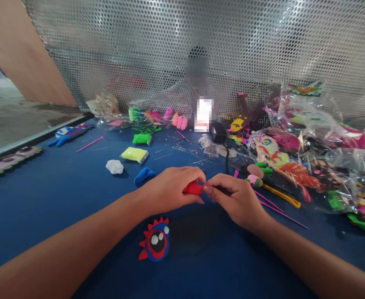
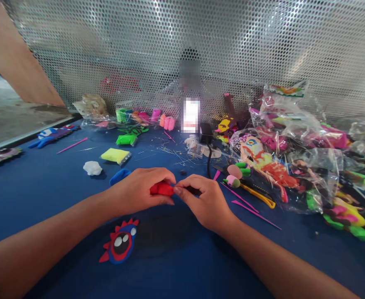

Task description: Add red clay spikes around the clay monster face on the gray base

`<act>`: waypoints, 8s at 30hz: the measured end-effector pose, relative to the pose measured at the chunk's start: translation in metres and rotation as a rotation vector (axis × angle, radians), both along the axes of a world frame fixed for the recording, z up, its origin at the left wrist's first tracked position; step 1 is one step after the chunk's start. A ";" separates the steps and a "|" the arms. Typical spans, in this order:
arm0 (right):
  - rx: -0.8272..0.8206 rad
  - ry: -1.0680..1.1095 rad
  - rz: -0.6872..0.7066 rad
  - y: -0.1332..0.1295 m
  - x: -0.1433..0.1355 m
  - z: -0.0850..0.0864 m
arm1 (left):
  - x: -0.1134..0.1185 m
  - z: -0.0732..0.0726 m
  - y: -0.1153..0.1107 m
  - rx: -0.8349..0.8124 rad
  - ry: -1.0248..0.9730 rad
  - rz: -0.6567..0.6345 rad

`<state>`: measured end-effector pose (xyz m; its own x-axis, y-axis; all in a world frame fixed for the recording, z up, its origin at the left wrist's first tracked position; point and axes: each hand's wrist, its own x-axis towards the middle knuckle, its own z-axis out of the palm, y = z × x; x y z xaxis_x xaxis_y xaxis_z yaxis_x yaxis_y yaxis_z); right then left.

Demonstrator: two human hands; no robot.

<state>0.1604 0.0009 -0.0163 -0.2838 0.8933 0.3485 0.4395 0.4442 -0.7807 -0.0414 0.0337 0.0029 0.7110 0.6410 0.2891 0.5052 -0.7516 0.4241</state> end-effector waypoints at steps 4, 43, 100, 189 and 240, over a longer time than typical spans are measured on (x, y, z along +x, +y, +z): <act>-0.147 0.220 -0.074 0.006 0.003 -0.003 | -0.002 -0.001 0.002 0.037 0.011 0.000; -0.701 0.941 0.195 -0.013 -0.007 0.001 | 0.000 -0.001 -0.008 0.362 -0.179 -0.023; -0.435 0.518 0.158 -0.012 -0.003 -0.004 | 0.005 0.001 -0.012 0.394 -0.367 -0.162; -0.609 0.834 0.056 -0.004 0.004 0.007 | -0.012 0.001 0.005 0.318 0.245 0.048; -0.353 0.478 -0.130 0.004 0.005 -0.013 | -0.008 -0.011 0.012 0.074 0.259 0.094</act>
<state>0.1658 0.0053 -0.0293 -0.0495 0.9950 0.0870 0.0369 0.0889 -0.9954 -0.0495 0.0452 -0.0079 0.7055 0.6917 0.1546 0.6586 -0.7204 0.2173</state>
